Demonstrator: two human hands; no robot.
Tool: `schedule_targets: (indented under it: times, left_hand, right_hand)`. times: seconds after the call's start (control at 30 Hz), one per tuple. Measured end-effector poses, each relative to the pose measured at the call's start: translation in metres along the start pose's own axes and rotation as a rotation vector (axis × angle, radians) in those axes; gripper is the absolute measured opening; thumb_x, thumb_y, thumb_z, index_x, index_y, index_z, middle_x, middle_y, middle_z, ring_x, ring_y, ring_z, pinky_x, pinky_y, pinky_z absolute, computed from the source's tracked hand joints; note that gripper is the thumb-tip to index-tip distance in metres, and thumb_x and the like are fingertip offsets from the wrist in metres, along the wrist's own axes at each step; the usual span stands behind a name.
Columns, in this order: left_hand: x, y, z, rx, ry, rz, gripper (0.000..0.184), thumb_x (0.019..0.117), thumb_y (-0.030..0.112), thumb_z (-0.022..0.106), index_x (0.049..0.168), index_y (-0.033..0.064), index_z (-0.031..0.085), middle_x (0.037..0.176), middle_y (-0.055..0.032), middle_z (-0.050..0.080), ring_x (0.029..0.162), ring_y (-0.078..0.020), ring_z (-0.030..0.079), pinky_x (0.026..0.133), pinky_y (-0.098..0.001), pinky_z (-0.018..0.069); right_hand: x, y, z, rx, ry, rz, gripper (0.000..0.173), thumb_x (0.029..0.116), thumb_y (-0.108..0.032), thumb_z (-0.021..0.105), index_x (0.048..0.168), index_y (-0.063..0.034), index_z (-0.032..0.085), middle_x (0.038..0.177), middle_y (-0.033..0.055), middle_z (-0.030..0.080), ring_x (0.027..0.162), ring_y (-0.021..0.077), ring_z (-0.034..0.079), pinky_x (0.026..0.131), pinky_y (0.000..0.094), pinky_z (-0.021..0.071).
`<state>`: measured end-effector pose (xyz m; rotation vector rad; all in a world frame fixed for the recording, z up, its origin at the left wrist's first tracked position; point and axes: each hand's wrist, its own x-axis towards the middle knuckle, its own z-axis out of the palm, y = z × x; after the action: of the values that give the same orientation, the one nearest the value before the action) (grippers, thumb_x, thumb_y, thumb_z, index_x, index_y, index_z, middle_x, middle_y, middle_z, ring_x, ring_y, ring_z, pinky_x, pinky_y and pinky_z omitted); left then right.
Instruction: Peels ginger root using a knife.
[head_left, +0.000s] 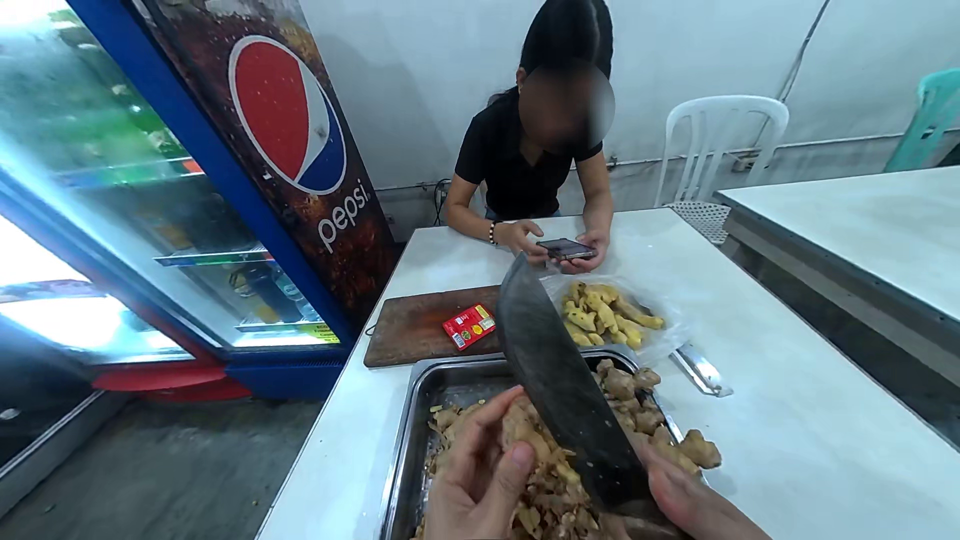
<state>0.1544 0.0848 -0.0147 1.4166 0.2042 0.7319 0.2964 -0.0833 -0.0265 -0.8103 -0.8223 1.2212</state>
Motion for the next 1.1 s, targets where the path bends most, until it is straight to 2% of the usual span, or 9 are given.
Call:
schedule_targets:
  times: [0.13, 0.2, 0.23, 0.27, 0.33, 0.47, 0.67, 0.97, 1.1]
  left_hand:
    - [0.000, 0.002, -0.002, -0.168, 0.035, -0.176, 0.037, 0.1037, 0.007, 0.052, 0.139, -0.0043, 0.049, 0.122, -0.0032, 0.067, 0.099, -0.0109, 0.069, 0.088, -0.0308, 0.0591]
    - [-0.003, 0.004, 0.002, -0.241, 0.047, -0.202, 0.031, 0.1033, 0.005, 0.052, 0.134, -0.0013, 0.052, 0.115, -0.0001, 0.069, 0.095, -0.0096, 0.069, 0.087, -0.0303, 0.0591]
    - [-0.004, 0.003, 0.003, -0.281, 0.057, -0.211, 0.027, 0.1029, 0.004, 0.051, 0.129, 0.0014, 0.054, 0.112, 0.0009, 0.071, 0.095, -0.0097, 0.070, 0.089, -0.0309, 0.0592]
    - [-0.006, 0.001, 0.005, -0.323, 0.066, -0.220, 0.021, 0.1020, 0.002, 0.053, 0.122, 0.0063, 0.057, 0.107, 0.0023, 0.073, 0.094, -0.0091, 0.071, 0.091, -0.0312, 0.0586]
    - [-0.013, -0.001, 0.008, -0.389, 0.103, -0.240, 0.022, 0.0989, -0.003, 0.053, 0.111, 0.0119, 0.065, 0.098, 0.0029, 0.077, 0.091, -0.0075, 0.073, 0.091, -0.0299, 0.0588]
    - [-0.020, -0.005, 0.011, -0.428, 0.120, -0.241, 0.026, 0.0966, -0.008, 0.053, 0.109, 0.0120, 0.063, 0.097, 0.0031, 0.077, 0.092, -0.0071, 0.073, 0.092, -0.0300, 0.0588]
    - [-0.023, -0.006, 0.017, -0.414, 0.169, -0.209, 0.027, 0.0956, -0.009, 0.054, 0.112, 0.0111, 0.056, 0.099, 0.0043, 0.076, 0.093, -0.0060, 0.072, 0.091, -0.0294, 0.0587]
    - [-0.020, -0.007, 0.021, -0.431, 0.142, -0.191, 0.028, 0.0975, -0.005, 0.057, 0.121, 0.0070, 0.048, 0.112, 0.0008, 0.071, 0.099, -0.0099, 0.071, 0.094, -0.0328, 0.0582]
    - [-0.020, -0.010, 0.015, -0.420, 0.099, -0.195, 0.023, 0.1013, 0.002, 0.055, 0.123, 0.0066, 0.052, 0.113, -0.0002, 0.071, 0.098, -0.0115, 0.071, 0.094, -0.0348, 0.0584]
  right_hand:
    - [0.001, -0.006, 0.006, -0.547, 0.245, -0.158, 0.051, 0.1056, -0.039, 0.053, 0.150, -0.0135, 0.046, 0.076, -0.0071, 0.057, 0.054, -0.0015, 0.046, 0.048, 0.0176, 0.0402]
    - [0.003, -0.003, 0.010, -0.703, 0.302, -0.219, 0.059, 0.1045, -0.038, 0.056, 0.153, -0.0057, 0.046, 0.115, 0.0015, 0.068, 0.068, -0.0044, 0.054, 0.059, 0.0165, 0.0477]
    - [0.004, -0.003, 0.013, -0.761, 0.291, -0.236, 0.063, 0.1045, -0.039, 0.055, 0.154, -0.0036, 0.043, 0.138, 0.0071, 0.062, 0.082, -0.0047, 0.059, 0.071, 0.0169, 0.0513]
    - [0.005, -0.003, 0.016, -0.804, 0.290, -0.250, 0.066, 0.1038, -0.041, 0.056, 0.155, -0.0023, 0.041, 0.146, 0.0114, 0.057, 0.092, -0.0023, 0.063, 0.080, 0.0198, 0.0538]
    - [0.009, -0.001, 0.023, -0.860, 0.324, -0.278, 0.071, 0.1007, -0.043, 0.062, 0.155, -0.0022, 0.042, 0.145, 0.0142, 0.059, 0.103, 0.0058, 0.067, 0.088, 0.0284, 0.0570]
    - [0.017, 0.003, 0.025, -0.898, 0.312, -0.339, 0.071, 0.0995, -0.042, 0.064, 0.154, 0.0000, 0.043, 0.151, 0.0156, 0.053, 0.126, 0.0110, 0.061, 0.105, 0.0312, 0.0505]
    - [0.016, 0.004, 0.025, -0.906, 0.315, -0.296, 0.072, 0.0990, -0.041, 0.065, 0.155, -0.0029, 0.043, 0.150, 0.0134, 0.054, 0.124, 0.0153, 0.064, 0.103, 0.0384, 0.0533]
    - [0.016, 0.006, 0.028, -1.000, 0.402, -0.321, 0.060, 0.1018, -0.039, 0.061, 0.152, -0.0074, 0.050, 0.139, 0.0111, 0.065, 0.106, 0.0141, 0.070, 0.089, 0.0367, 0.0578]
    - [0.015, 0.000, 0.025, -0.767, 0.275, -0.296, 0.061, 0.1040, -0.032, 0.058, 0.152, 0.0022, 0.044, 0.150, 0.0129, 0.053, 0.124, 0.0078, 0.060, 0.104, 0.0281, 0.0511]
